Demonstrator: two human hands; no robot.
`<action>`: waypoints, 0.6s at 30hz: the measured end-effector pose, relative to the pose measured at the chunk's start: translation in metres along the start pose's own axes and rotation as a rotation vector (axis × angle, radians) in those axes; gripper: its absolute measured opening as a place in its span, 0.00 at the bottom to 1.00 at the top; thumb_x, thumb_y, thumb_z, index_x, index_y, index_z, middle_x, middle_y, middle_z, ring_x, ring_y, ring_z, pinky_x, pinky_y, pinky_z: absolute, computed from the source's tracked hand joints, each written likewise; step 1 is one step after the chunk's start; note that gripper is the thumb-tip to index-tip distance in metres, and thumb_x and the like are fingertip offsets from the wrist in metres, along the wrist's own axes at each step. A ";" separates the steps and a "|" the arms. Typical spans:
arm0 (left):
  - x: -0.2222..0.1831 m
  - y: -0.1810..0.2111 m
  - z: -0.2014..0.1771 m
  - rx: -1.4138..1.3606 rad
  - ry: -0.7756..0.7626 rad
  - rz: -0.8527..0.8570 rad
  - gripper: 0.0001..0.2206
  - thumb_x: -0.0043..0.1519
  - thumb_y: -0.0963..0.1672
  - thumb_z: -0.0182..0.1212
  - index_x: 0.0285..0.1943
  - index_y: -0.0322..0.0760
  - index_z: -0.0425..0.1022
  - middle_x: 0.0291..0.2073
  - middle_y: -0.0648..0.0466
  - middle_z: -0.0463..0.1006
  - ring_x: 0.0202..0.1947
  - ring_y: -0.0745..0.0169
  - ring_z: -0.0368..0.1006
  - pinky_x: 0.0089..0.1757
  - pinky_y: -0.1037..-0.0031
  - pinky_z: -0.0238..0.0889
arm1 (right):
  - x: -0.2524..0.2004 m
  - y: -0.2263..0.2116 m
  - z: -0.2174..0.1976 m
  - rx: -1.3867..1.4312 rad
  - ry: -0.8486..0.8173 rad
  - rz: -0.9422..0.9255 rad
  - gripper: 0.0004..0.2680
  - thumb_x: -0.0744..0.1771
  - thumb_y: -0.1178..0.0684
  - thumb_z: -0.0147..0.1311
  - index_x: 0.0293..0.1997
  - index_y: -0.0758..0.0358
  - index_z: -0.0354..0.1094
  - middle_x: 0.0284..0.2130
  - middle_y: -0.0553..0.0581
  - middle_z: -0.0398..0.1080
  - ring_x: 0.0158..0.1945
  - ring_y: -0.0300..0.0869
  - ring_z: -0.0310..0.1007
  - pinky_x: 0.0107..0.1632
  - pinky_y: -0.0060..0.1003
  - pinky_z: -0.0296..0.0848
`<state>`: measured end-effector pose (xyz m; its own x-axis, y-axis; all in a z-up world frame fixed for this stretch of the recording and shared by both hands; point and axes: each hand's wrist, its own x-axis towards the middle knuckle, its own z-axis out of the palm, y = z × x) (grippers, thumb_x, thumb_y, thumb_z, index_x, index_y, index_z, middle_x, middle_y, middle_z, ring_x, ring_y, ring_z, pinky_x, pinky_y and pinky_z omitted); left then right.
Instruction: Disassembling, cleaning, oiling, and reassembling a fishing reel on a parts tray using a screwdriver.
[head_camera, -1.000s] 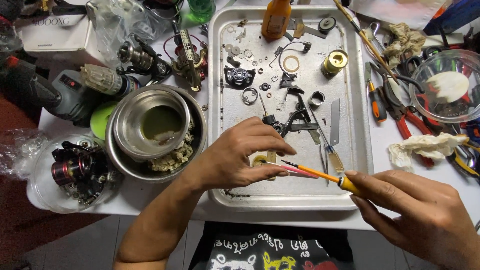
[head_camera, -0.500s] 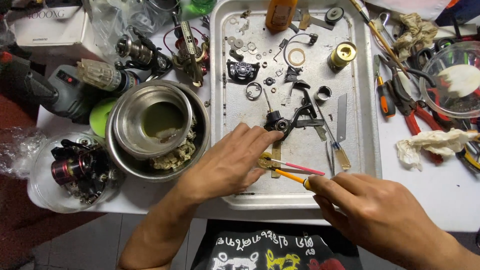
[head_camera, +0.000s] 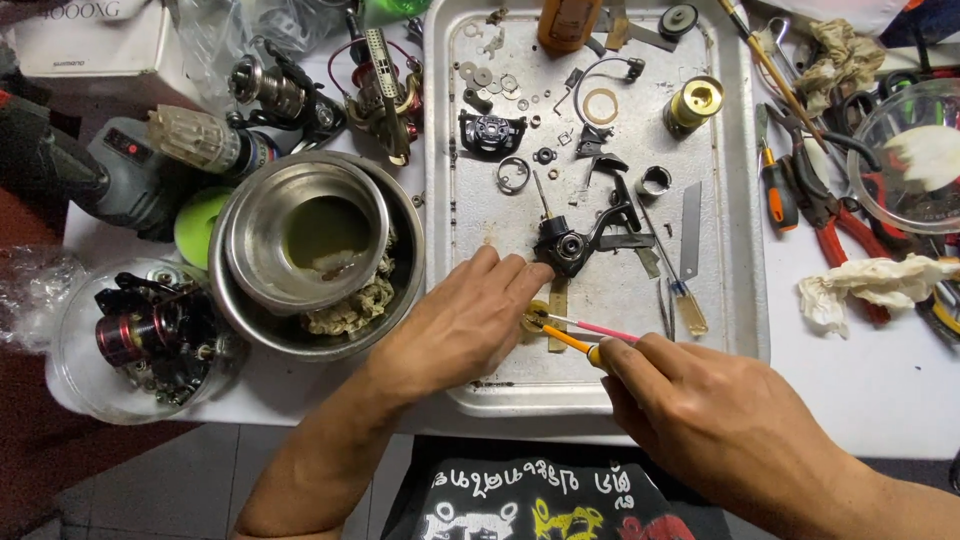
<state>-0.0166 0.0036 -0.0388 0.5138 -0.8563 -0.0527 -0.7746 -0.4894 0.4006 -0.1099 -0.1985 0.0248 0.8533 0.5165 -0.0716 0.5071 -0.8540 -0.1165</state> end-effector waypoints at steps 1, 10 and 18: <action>0.000 -0.001 0.000 0.000 0.002 -0.001 0.18 0.57 0.41 0.49 0.57 0.33 0.59 0.37 0.48 0.67 0.35 0.55 0.59 0.36 0.65 0.59 | 0.001 0.000 0.000 -0.001 0.000 -0.001 0.05 0.64 0.51 0.45 0.40 0.55 0.60 0.23 0.48 0.64 0.19 0.45 0.68 0.17 0.43 0.67; -0.002 -0.001 -0.001 -0.016 0.071 0.042 0.14 0.54 0.39 0.49 0.50 0.35 0.61 0.31 0.49 0.67 0.31 0.53 0.59 0.33 0.64 0.56 | 0.006 -0.003 -0.001 -0.013 -0.012 0.007 0.05 0.64 0.50 0.46 0.40 0.54 0.61 0.22 0.49 0.64 0.20 0.46 0.68 0.17 0.44 0.67; -0.002 0.000 -0.004 -0.110 -0.023 -0.003 0.15 0.58 0.38 0.45 0.54 0.33 0.60 0.32 0.48 0.68 0.31 0.57 0.58 0.33 0.67 0.57 | 0.008 -0.003 -0.001 -0.025 -0.029 0.009 0.05 0.63 0.50 0.46 0.39 0.54 0.60 0.21 0.48 0.63 0.19 0.46 0.67 0.17 0.44 0.67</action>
<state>-0.0157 0.0057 -0.0352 0.5065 -0.8591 -0.0740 -0.7275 -0.4719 0.4980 -0.1045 -0.1917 0.0253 0.8542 0.5101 -0.1012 0.5026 -0.8597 -0.0908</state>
